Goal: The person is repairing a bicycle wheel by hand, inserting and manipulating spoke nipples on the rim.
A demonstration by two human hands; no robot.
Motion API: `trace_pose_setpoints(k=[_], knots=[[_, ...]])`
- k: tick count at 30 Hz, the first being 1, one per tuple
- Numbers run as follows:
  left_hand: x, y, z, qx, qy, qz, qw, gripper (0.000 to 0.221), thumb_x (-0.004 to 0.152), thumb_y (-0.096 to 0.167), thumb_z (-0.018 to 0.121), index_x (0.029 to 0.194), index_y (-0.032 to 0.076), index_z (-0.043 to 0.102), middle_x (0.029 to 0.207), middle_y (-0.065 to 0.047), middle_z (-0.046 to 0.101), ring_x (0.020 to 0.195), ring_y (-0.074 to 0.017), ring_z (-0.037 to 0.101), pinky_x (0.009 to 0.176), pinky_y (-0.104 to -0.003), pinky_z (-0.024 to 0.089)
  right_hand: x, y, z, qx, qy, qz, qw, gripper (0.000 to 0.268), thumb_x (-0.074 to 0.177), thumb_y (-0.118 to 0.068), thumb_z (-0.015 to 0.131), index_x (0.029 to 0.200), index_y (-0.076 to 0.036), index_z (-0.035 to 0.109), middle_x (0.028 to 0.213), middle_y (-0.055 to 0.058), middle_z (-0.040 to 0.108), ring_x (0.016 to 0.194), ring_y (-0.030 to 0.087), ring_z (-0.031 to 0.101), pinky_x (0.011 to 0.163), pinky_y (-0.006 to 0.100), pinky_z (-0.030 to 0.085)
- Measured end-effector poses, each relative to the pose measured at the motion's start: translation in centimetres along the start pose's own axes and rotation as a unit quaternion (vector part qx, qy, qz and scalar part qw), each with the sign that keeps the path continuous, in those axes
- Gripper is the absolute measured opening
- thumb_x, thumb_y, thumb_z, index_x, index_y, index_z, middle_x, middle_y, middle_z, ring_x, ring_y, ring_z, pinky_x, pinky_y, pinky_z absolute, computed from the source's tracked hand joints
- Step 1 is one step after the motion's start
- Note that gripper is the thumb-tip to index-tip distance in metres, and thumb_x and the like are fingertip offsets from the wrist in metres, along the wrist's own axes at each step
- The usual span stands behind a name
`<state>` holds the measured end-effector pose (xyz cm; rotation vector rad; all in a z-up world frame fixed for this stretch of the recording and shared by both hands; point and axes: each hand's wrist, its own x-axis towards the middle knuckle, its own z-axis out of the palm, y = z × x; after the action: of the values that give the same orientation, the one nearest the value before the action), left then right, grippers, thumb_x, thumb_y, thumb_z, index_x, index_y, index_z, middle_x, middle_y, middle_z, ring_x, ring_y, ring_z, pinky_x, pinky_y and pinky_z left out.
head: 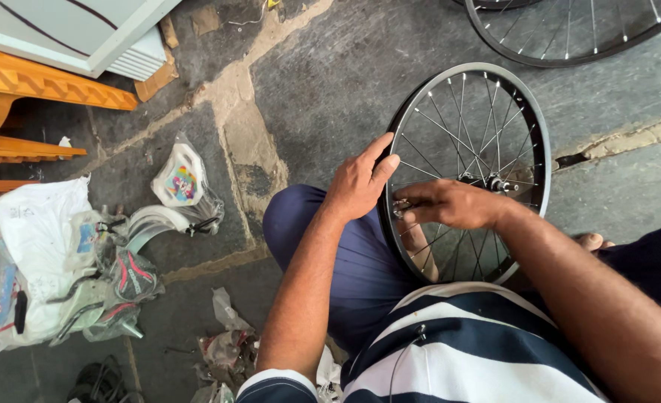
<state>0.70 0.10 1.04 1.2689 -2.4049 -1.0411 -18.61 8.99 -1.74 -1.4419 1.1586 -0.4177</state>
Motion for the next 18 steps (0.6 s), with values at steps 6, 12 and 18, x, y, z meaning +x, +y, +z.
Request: trace_pose_setpoints(k=[6,12,18], knots=[[0.4,0.2,0.0,0.01,-0.003,-0.008,1.0,0.054,0.105,0.043,0.052,0.145,0.007,0.054,0.123,-0.022,0.072,0.112,-0.0437,0.069,0.093,-0.048,0.055,-0.5,-1.4,3.1,-0.262,0.189,-0.066,0.944,0.032,0.076,-0.029,0.079,0.097,-0.01,0.065,0.1,0.008,0.075,0.102,0.027,0.072,0.097,0.043,0.054],[0.2,0.5,-0.1,0.003,-0.007,-0.002,1.0,0.053,0.104,0.042,0.052,0.145,0.008,0.054,0.122,-0.022,0.072,0.11,-0.0433,0.069,0.091,-0.049,0.055,-0.9,-0.5,0.2,0.037,0.094,-0.011,0.995,0.035,0.073,-0.028,0.085,0.096,-0.01,0.065,0.092,0.009,0.078,0.09,0.026,0.078,0.082,0.04,0.059],[0.2,0.6,0.0,0.013,0.008,0.032,0.999,0.052,0.106,0.041,0.052,0.145,0.007,0.053,0.126,-0.024,0.07,0.111,-0.0448,0.068,0.091,-0.05,0.055,0.4,0.2,3.8,-0.264,0.178,0.004,0.948,0.039,0.087,-0.033,0.077,0.121,-0.018,0.067,0.098,0.01,0.076,0.09,0.028,0.073,0.082,0.041,0.057]])
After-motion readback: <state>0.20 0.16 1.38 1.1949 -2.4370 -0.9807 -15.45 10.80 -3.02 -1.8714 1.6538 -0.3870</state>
